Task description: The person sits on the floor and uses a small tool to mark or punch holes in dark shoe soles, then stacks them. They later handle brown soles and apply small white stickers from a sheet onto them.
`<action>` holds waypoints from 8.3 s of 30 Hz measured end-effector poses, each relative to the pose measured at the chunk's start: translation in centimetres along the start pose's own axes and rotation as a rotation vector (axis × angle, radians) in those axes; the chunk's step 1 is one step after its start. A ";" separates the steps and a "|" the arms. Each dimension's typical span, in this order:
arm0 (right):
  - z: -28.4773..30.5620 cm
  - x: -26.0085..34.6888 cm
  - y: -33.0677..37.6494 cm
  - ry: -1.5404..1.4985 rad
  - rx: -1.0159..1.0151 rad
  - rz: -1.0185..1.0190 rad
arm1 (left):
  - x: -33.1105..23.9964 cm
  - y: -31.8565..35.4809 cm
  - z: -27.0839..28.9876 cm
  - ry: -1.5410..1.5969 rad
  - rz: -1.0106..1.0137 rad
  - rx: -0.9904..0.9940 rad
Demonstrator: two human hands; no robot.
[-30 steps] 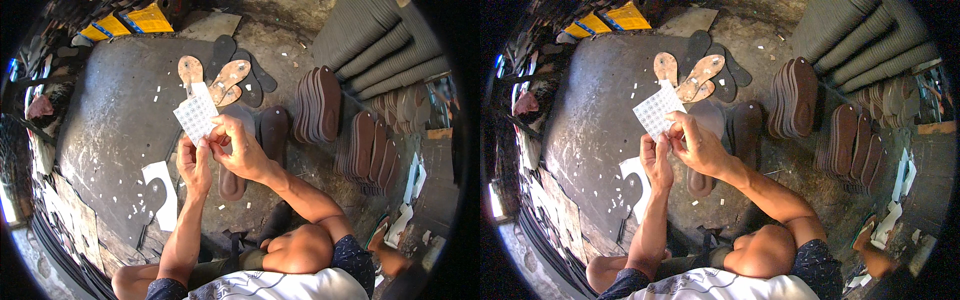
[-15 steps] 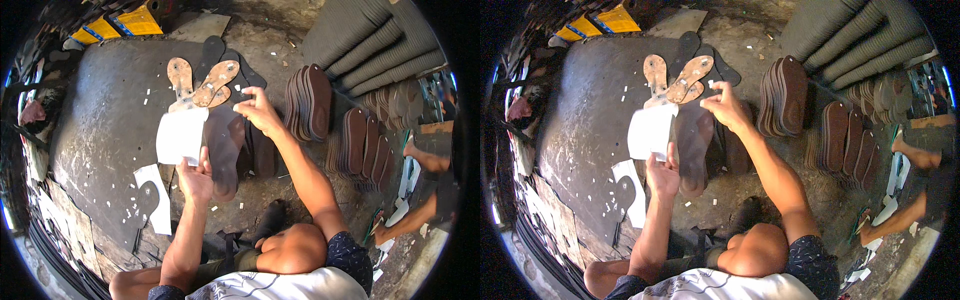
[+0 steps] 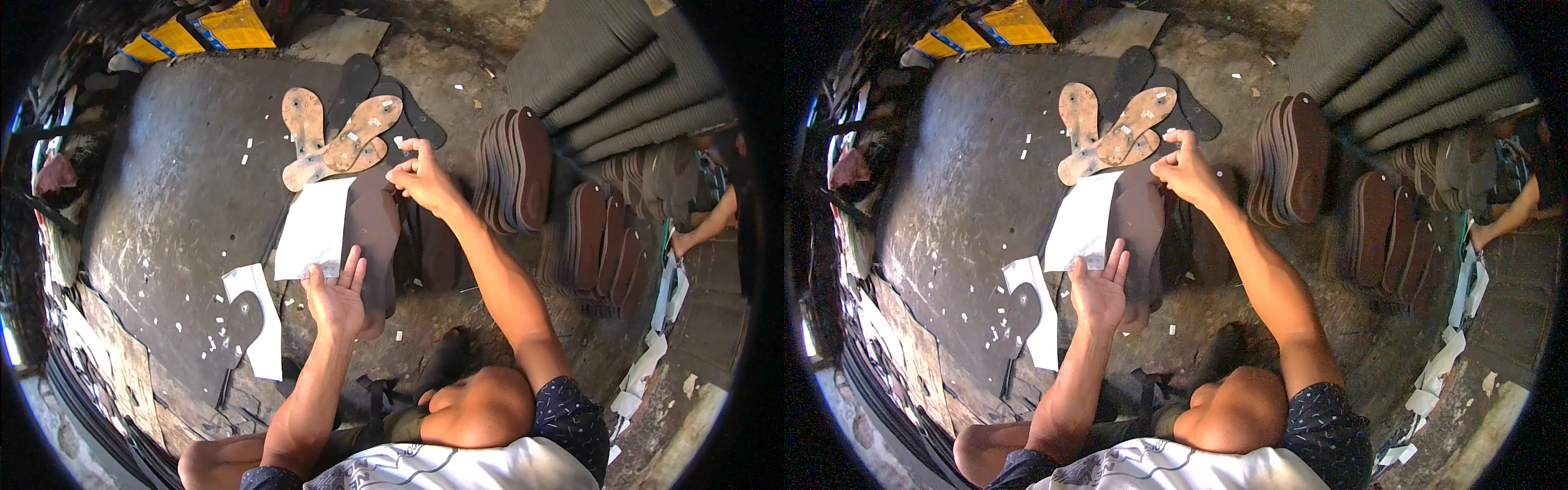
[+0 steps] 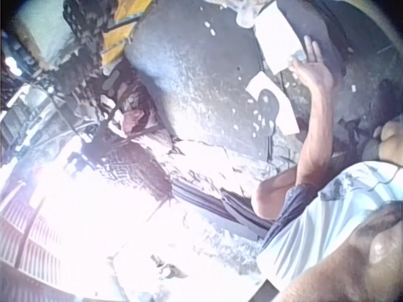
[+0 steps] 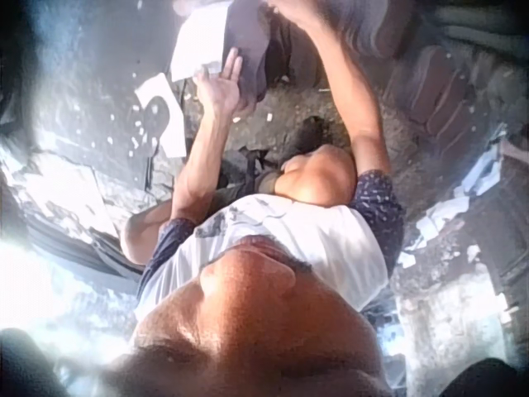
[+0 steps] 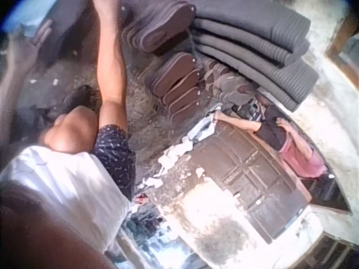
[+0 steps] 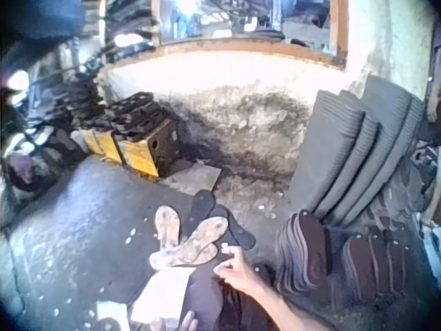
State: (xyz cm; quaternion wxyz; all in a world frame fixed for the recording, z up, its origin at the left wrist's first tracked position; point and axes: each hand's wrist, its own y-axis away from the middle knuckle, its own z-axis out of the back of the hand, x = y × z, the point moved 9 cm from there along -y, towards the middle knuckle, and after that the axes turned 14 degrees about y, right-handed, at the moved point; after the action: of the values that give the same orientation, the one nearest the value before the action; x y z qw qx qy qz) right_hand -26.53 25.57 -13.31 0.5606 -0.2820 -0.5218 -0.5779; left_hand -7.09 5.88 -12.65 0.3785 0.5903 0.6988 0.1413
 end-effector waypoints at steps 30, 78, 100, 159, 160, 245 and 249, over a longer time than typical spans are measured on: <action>-2.8 2.2 0.6 0.624 -0.188 0.386 | -0.2 -2.8 -0.2 0.089 -0.083 0.040; -4.6 11.3 8.9 0.229 -0.248 0.591 | -4.6 -2.4 -5.2 -0.331 -0.169 0.169; -2.5 -3.7 -3.1 0.500 0.103 0.224 | 0.9 -2.5 2.6 -0.003 -0.010 -0.022; -6.9 12.4 11.9 0.501 -0.355 0.806 | -4.6 -3.4 -6.1 -0.580 -0.252 0.321; -7.2 11.5 10.6 0.500 -0.397 0.801 | -4.0 -4.3 -6.0 -0.595 -0.239 0.332; -3.1 0.3 -5.2 0.919 0.134 0.276 | -26.4 -5.3 3.7 -1.832 -1.115 -0.260; -5.6 -3.7 -5.4 1.237 0.128 0.247 | -13.8 -4.9 -1.7 -1.550 -1.011 0.397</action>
State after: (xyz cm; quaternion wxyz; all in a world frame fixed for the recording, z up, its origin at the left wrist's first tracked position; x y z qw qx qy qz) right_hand -29.35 20.81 -19.83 0.8367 0.0798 -0.0986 -0.5328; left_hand -11.58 -7.84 -9.72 0.6464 0.2007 0.4368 -0.5926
